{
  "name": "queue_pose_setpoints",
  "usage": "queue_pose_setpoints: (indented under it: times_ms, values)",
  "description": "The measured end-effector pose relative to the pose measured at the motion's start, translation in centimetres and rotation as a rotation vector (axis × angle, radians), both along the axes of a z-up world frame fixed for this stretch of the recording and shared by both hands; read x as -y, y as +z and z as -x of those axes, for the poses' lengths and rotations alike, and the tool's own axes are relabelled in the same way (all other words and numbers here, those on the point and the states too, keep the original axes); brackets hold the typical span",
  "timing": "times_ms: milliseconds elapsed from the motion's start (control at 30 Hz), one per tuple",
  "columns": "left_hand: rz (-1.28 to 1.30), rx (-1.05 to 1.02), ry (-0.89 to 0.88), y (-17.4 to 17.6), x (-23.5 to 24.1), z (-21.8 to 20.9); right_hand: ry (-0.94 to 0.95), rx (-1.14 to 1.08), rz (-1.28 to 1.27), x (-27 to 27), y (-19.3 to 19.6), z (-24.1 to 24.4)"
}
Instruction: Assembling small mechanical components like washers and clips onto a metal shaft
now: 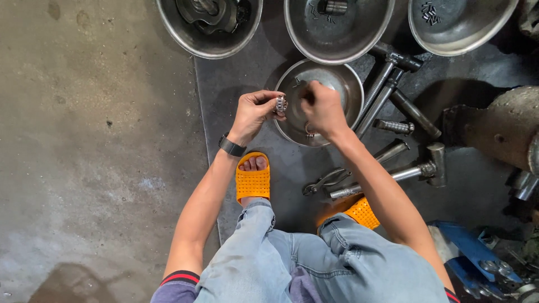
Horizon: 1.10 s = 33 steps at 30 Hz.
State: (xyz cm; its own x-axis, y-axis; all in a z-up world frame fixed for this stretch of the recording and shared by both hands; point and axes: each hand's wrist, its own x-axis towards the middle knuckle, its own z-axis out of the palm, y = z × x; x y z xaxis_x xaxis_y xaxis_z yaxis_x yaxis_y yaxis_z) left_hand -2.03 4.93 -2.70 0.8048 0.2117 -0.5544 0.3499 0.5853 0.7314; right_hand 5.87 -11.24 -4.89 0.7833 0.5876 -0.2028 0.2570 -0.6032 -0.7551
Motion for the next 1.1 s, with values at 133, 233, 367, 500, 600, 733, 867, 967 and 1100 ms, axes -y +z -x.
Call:
queue_pose_setpoints:
  times_ms: [133,233,367,500,600,733,867,967,1100]
  values:
    - [0.028,0.015,0.003,-0.1,0.2,0.1,-0.149,-0.194,-0.207,0.1,2.9,-0.6]
    - [0.030,0.012,-0.003,0.0,0.3,0.1,-0.200,-0.399,-0.384,-0.5,4.8,-0.3]
    - [0.045,0.030,-0.037,0.3,0.4,0.3,-0.246,-0.455,-0.381,-1.1,5.4,-0.1]
    - [0.061,0.047,-0.069,1.2,0.7,0.4,-0.248,-0.425,-0.318,-0.4,3.5,0.2]
    - [0.082,0.041,-0.094,0.8,1.1,0.7,-0.252,-0.441,-0.291,0.5,1.6,0.5]
    - [0.093,0.031,-0.080,0.8,1.5,0.6,-0.336,-0.618,-0.387,0.9,5.9,0.9]
    - [0.060,0.008,-0.046,0.2,1.6,-0.1,0.044,-0.028,-0.318,3.4,9.3,3.2]
    - [0.063,-0.004,-0.033,-0.1,1.8,-0.3,0.516,0.367,-0.012,7.3,8.8,6.9]
    - [0.077,0.021,-0.044,-0.1,2.1,-0.6,0.898,0.536,0.493,13.4,2.4,11.9]
